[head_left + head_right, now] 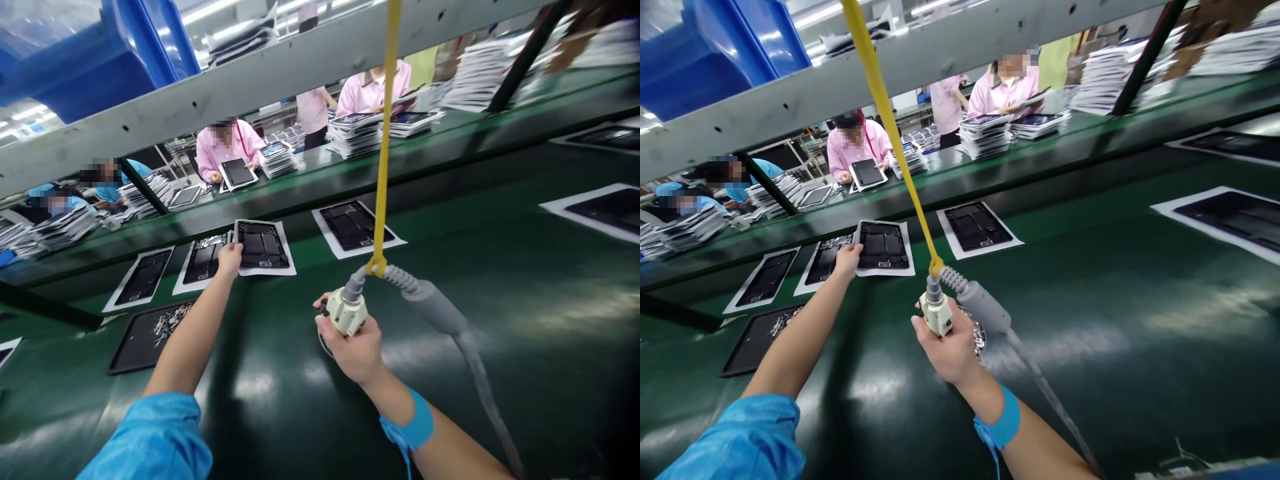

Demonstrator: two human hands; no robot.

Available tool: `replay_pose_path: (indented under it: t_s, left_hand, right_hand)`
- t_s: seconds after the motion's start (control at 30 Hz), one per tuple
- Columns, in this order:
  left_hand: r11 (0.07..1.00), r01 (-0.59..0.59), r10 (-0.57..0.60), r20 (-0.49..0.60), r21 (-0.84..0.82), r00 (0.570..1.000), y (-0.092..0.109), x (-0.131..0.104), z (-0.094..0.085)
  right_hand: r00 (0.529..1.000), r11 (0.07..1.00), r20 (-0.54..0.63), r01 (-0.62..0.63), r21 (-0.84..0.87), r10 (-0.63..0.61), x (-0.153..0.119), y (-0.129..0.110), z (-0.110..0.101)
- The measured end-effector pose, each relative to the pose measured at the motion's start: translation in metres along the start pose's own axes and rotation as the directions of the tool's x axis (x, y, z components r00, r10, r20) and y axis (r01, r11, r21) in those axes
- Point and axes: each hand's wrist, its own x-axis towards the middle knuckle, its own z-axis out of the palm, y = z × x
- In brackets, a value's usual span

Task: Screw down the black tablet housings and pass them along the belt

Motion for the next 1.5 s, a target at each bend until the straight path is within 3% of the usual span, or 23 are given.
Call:
replay_pose_path:
  t_s: [0.07,0.17,0.23,0.3,0.37,0.43,0.57,0.77,0.97,1.1,1.3,1.4,1.5]
  left_hand:
    - [0.998,-0.01,0.011,-0.013,0.057,1.0,-0.002,0.005,-0.003]
    - [0.944,-0.138,0.132,0.042,0.299,0.99,-0.015,0.008,-0.033]
    - [0.75,-0.322,0.199,0.267,0.578,0.943,-0.027,0.011,-0.065]
    - [0.496,-0.477,0.11,0.492,0.726,0.863,-0.039,0.015,-0.098]
    - [0.394,-0.526,-0.004,0.574,0.753,0.819,-0.048,0.018,-0.124]
    - [0.341,-0.567,-0.05,0.617,0.75,0.786,-0.055,0.019,-0.139]
    - [0.2,-0.653,-0.09,0.678,0.73,0.73,-0.063,0.018,-0.144]
    - [0.202,-0.711,-0.099,0.736,0.674,0.669,-0.066,0.021,-0.154]
    - [0.239,-0.63,-0.036,0.656,0.739,0.754,-0.071,0.014,-0.161]
    - [0.25,-0.613,-0.008,0.635,0.75,0.773,-0.064,0.007,-0.159]
    - [0.301,-0.626,0.05,0.644,0.719,0.764,-0.032,-0.004,-0.15]
    - [0.338,-0.609,0.081,0.622,0.718,0.778,-0.002,-0.009,-0.148]
    - [0.431,-0.597,0.127,0.609,0.677,0.783,0.035,-0.027,-0.144]
  right_hand:
    - [1.0,1.0,-0.002,-0.001,-0.016,0.001,0.0,0.0,-0.001]
    - [1.0,1.0,-0.006,-0.01,-0.008,0.01,-0.002,-0.001,-0.001]
    - [1.0,0.999,0.008,-0.029,0.025,0.029,-0.003,-0.002,-0.001]
    - [0.999,0.997,0.024,-0.044,0.055,0.043,-0.005,-0.003,0.0]
    - [0.999,0.998,0.026,-0.042,0.051,0.041,-0.005,-0.003,0.0]
    - [1.0,1.0,0.008,-0.019,0.015,0.019,-0.003,-0.003,0.0]
    - [0.999,0.999,-0.01,0.036,-0.024,-0.037,0.002,-0.002,0.0]
    - [0.999,0.998,-0.034,0.037,-0.049,-0.038,0.007,-0.003,0.0]
    - [0.999,0.998,-0.027,0.029,-0.054,-0.031,0.006,-0.002,-0.001]
    - [0.998,0.998,-0.04,0.036,-0.046,-0.038,0.008,-0.001,-0.001]
    - [0.996,0.998,-0.066,0.049,-0.038,-0.052,0.011,0.002,0.001]
    - [0.996,0.999,-0.069,0.048,-0.025,-0.049,0.013,0.001,0.002]
    - [0.996,0.999,-0.08,0.034,-0.026,-0.036,0.016,0.0,0.001]
